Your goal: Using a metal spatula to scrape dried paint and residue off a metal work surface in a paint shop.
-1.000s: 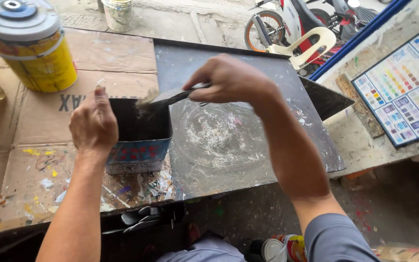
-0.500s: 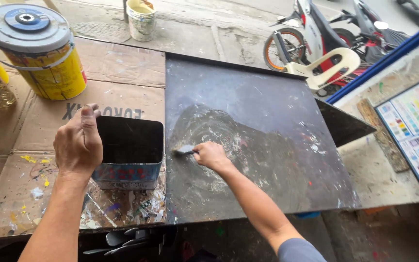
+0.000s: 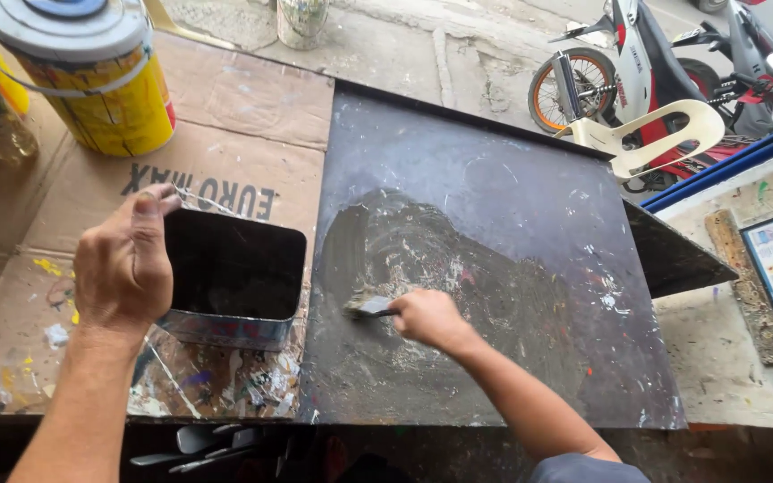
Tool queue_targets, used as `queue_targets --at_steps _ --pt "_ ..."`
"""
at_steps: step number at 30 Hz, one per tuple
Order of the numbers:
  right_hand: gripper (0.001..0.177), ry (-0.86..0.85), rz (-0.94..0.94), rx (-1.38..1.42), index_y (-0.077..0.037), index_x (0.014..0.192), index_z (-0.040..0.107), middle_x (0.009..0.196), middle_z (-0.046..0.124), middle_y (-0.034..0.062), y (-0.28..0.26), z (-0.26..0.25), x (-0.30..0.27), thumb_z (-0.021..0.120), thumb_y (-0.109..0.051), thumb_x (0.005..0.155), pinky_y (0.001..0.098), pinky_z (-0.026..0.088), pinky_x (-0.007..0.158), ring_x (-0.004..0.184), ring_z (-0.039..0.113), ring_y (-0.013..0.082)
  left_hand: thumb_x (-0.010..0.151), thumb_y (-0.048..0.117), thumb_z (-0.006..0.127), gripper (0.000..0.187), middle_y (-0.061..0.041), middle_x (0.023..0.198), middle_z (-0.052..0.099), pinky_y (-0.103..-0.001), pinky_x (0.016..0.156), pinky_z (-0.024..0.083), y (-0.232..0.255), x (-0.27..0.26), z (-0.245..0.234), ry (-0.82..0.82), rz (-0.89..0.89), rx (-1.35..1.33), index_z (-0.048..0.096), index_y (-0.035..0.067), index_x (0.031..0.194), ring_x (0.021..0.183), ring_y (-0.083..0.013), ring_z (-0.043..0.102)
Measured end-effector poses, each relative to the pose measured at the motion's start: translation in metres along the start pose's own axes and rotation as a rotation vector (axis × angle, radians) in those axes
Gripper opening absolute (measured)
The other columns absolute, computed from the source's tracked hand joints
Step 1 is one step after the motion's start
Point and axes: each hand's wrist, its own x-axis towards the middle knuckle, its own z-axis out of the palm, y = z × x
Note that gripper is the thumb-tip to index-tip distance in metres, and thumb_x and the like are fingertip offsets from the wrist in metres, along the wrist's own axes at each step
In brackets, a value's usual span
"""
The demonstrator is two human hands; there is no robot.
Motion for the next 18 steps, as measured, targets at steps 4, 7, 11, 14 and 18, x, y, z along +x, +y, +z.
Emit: queue_targets --at_steps 4,7,11,14,18 --pt "0.032 0.101 0.092 -0.03 -0.025 0.121 0.077 0.064 0.059 -0.0088 0.052 -0.019 0.049 0.053 -0.016 0.101 0.0186 0.03 0.039 0.047 0.037 0.0037 0.121 0.046 0.017 0.078 -0.026 0.134 0.072 -0.048 0.084 0.051 -0.007 -0.003 0.003 -0.01 0.1 0.038 0.078 -0.002 0.122 0.119 -0.0469 0.066" --pt "0.034 0.24 0.13 0.11 -0.021 0.112 0.079 0.077 0.073 -0.0016 0.053 -0.018 0.081 0.051 -0.015 0.093 0.0244 0.052 0.052 0.061 0.059 0.0108 0.127 0.039 0.024 0.069 -0.022 0.119 0.076 -0.045 0.087 0.05 -0.007 -0.004 0.002 0.029 0.126 0.023 0.075 -0.008 0.134 0.113 -0.0425 0.07" --pt "0.04 0.238 -0.087 -0.03 -0.028 0.119 0.077 0.071 0.069 0.0001 0.023 0.03 0.023 0.054 -0.017 0.089 0.032 0.052 0.051 0.059 0.06 0.0159 0.13 0.037 0.021 0.075 -0.025 0.12 0.077 -0.046 0.081 0.049 -0.003 -0.007 0.0 0.027 0.196 0.044 0.075 -0.014 0.135 0.106 -0.0427 0.07" --pt "0.038 0.135 -0.161 -0.065 -0.026 0.129 0.073 0.061 0.063 -0.0014 0.018 0.036 -0.018 0.053 -0.016 0.099 0.0263 0.039 0.04 0.045 0.046 0.0105 0.127 0.043 0.016 0.082 -0.027 0.118 0.077 -0.044 0.065 0.048 -0.001 -0.005 0.0 0.019 0.179 0.053 0.075 -0.015 0.134 0.092 -0.0418 0.072" --pt "0.027 0.27 -0.078 0.01 -0.014 0.087 0.074 0.061 0.056 -0.0033 0.01 0.027 0.028 0.05 -0.008 0.099 0.0225 0.033 0.039 0.047 0.04 0.0069 0.13 0.032 0.022 0.068 -0.021 0.115 0.08 -0.044 0.074 0.05 -0.012 -0.005 0.004 0.052 0.249 0.072 0.077 -0.009 0.131 0.098 -0.0409 0.073"
